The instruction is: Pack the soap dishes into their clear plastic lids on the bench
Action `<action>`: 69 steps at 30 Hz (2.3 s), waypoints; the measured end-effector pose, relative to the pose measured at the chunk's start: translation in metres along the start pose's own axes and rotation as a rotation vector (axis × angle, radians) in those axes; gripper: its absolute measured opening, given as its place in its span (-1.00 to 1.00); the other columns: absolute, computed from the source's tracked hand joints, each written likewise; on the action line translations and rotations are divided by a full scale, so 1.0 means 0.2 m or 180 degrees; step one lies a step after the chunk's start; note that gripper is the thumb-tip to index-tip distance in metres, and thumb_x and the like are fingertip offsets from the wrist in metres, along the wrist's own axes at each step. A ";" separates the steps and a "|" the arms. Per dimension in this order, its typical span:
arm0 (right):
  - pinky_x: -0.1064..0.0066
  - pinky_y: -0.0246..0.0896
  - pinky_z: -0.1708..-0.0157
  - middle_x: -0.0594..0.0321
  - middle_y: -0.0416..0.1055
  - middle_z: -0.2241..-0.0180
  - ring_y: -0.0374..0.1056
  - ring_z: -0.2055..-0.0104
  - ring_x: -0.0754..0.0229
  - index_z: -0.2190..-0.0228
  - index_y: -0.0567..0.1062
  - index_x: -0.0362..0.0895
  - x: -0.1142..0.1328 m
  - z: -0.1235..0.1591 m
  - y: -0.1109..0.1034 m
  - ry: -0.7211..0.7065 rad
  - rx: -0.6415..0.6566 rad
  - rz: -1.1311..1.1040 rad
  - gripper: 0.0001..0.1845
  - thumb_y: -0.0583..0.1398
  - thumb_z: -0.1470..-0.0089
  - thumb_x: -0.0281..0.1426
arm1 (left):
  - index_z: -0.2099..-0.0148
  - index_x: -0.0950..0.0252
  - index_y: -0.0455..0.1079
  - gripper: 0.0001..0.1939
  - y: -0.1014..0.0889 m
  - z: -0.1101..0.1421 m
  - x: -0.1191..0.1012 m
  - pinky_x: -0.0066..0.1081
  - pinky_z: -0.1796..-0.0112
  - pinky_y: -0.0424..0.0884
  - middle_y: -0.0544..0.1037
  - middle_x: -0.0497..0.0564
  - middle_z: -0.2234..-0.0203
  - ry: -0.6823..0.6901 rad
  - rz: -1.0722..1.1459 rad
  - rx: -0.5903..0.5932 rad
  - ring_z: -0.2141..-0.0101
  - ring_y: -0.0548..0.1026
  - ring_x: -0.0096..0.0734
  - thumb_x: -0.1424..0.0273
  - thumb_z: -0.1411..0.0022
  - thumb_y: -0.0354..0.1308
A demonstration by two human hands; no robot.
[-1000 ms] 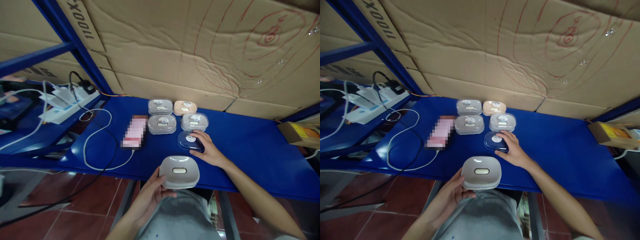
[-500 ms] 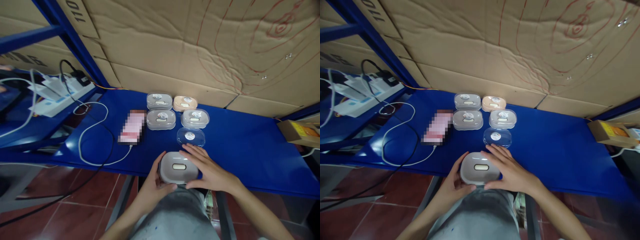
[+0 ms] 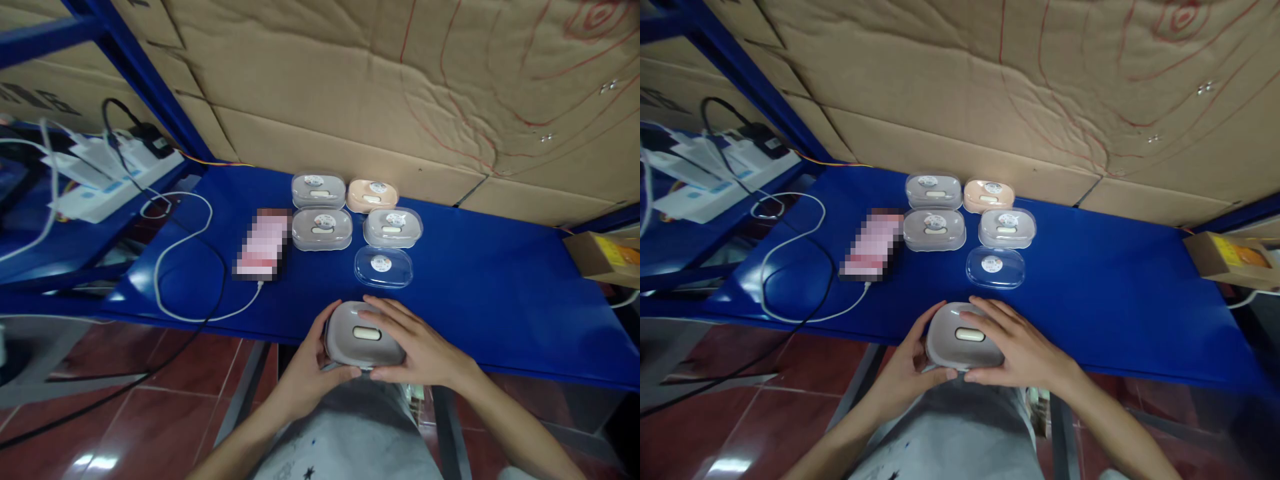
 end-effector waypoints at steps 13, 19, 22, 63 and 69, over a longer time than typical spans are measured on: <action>-0.29 -0.24 -0.51 0.11 -0.16 -0.57 -0.24 -0.60 -0.25 -0.50 0.06 0.12 -0.32 -0.23 -0.24 0.0412 -0.0775 0.1541 -0.14 0.16 -0.35 0.10 | -0.54 -0.04 0.05 0.13 -0.04 0.00 0.04 0.05 -0.28 0.34 0.47 0.21 -0.30 -0.0040 -0.0125 -0.0021 -0.24 0.50 0.11 0.42 -0.07 0.57; -0.29 -0.24 -0.49 0.03 -0.15 -0.57 -0.22 -0.60 -0.28 -0.47 0.17 0.07 -0.34 -0.21 -0.24 0.0583 -0.0830 0.1889 -0.17 0.13 -0.35 0.14 | -0.55 -0.03 0.02 0.14 -0.04 0.00 0.03 0.14 -0.30 0.31 0.44 0.23 -0.32 -0.0074 -0.0232 -0.0017 -0.23 0.51 0.14 0.39 -0.09 0.56; -0.33 -0.23 -0.47 -0.01 -0.17 -0.57 -0.20 -0.59 -0.30 -0.46 0.18 0.06 -0.39 -0.15 -0.25 0.0768 -0.0955 0.2061 -0.19 0.12 -0.36 0.13 | -0.56 -0.03 0.00 0.14 -0.04 0.00 0.03 0.16 -0.30 0.31 0.45 0.23 -0.32 -0.0091 -0.0321 -0.0004 -0.22 0.51 0.12 0.35 -0.10 0.56; -0.18 0.20 -0.33 -0.10 0.13 -0.48 0.12 -0.48 -0.25 -0.32 0.39 -0.07 -0.17 -0.05 -0.14 0.0424 -0.0615 0.1480 -0.39 0.21 -0.37 -0.07 | -0.43 0.16 0.18 -0.21 -0.05 -0.04 -0.06 0.24 -0.35 0.00 0.41 0.23 -0.38 0.2253 -0.4922 0.0775 -0.35 0.35 0.06 -0.06 -0.34 0.30; -0.24 0.11 -0.37 -0.14 0.10 -0.49 0.07 -0.51 -0.26 -0.33 0.37 -0.08 -0.31 -0.05 -0.19 0.0595 -0.0792 0.1564 -0.38 0.18 -0.40 -0.05 | -0.42 0.21 0.22 -0.25 0.01 -0.10 -0.07 0.26 -0.34 0.04 0.33 0.27 -0.43 0.2197 -0.5024 0.0602 -0.35 0.35 0.06 -0.08 -0.38 0.22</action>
Point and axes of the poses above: each hand's wrist, its own z-axis away from the middle knuckle, its own y-axis out of the palm, x = y × z, the point moved 2 cm from there along -z, towards the middle knuckle
